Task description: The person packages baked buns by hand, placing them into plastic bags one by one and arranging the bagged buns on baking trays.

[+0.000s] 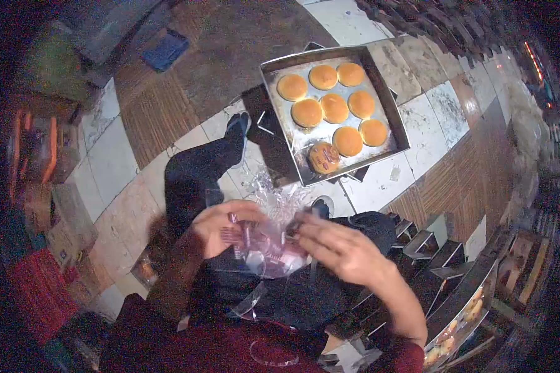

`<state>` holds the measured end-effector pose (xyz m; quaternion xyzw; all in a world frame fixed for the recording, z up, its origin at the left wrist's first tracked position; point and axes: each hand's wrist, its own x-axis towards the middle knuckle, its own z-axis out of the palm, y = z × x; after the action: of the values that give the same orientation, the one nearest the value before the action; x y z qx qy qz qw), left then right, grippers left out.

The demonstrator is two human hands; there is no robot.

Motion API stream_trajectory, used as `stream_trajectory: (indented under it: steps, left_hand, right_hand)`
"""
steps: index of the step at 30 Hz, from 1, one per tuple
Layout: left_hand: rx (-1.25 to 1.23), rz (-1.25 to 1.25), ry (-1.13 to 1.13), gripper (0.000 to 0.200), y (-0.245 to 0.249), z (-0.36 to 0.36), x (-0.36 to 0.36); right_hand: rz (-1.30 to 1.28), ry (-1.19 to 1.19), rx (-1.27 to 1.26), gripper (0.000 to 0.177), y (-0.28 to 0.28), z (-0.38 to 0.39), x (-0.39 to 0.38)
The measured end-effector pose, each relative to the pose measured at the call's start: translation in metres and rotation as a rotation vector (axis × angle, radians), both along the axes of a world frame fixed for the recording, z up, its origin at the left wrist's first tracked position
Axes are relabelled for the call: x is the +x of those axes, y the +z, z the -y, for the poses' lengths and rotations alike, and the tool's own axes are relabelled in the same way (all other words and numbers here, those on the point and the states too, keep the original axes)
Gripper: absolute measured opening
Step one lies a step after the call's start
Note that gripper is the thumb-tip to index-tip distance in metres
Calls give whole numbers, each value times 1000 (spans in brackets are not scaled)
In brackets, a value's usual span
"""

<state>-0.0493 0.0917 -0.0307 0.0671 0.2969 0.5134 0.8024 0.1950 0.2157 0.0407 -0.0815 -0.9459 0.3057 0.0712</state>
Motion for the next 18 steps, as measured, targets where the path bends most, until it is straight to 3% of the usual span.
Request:
stream_trajectory:
  steps: [1, 3, 4, 5, 7, 8, 9, 11, 12, 13, 15, 16, 17, 18]
  left_hand:
    - [-4, 6, -17, 55, 6, -10, -4]
    - [-157, -365, -268, 34, 13, -29, -12]
    - [-69, -546, -297, 20, 18, -43, -17]
    - [-69, -541, -311, 20, 17, -50, -16]
    - [341, -1344, -272, 13, 12, -61, -13]
    - [474, -1435, -46, 10, -4, -69, -6]
    - [476, -1423, -53, 10, -11, -80, 1]
    - [173, -1357, 218, 7, -25, -102, 10]
    - [137, -1259, 311, 17, -61, -100, 8]
    - [129, -1258, 307, 17, -58, -103, 7]
    - [-170, -833, 369, 32, -42, -115, 2]
    - [-85, -832, 317, 40, -39, -116, -3]
    - [-83, -836, 319, 40, -35, -119, -4]
    - [-67, -807, 332, 38, -31, -123, -2]
  right_hand:
    - [-17, -22, 7, 33, 4, -12, 0]
    - [-54, -57, -78, 35, 7, -29, -1]
    - [-50, -70, -78, 35, 2, -39, 0]
    - [-76, -88, -104, 35, -3, -49, 1]
    - [-135, -210, -126, 35, -15, -71, 5]
    - [-197, -323, -39, 34, -25, -83, -2]
    - [-258, -432, 51, 34, -37, -97, -9]
    - [-276, -761, -32, 18, -87, -123, -14]
    - [-341, -954, -204, 20, -119, -144, -16]
    - [-401, -1145, -385, 23, -156, -164, -15]
    - [121, -1357, -199, 36, -247, -201, 28]
    - [115, -1357, -201, 36, -327, -220, 76]
    - [-58, -1576, -736, 49, -406, -232, 101]
    - [-211, -1633, -1087, 47, -391, -225, 79]
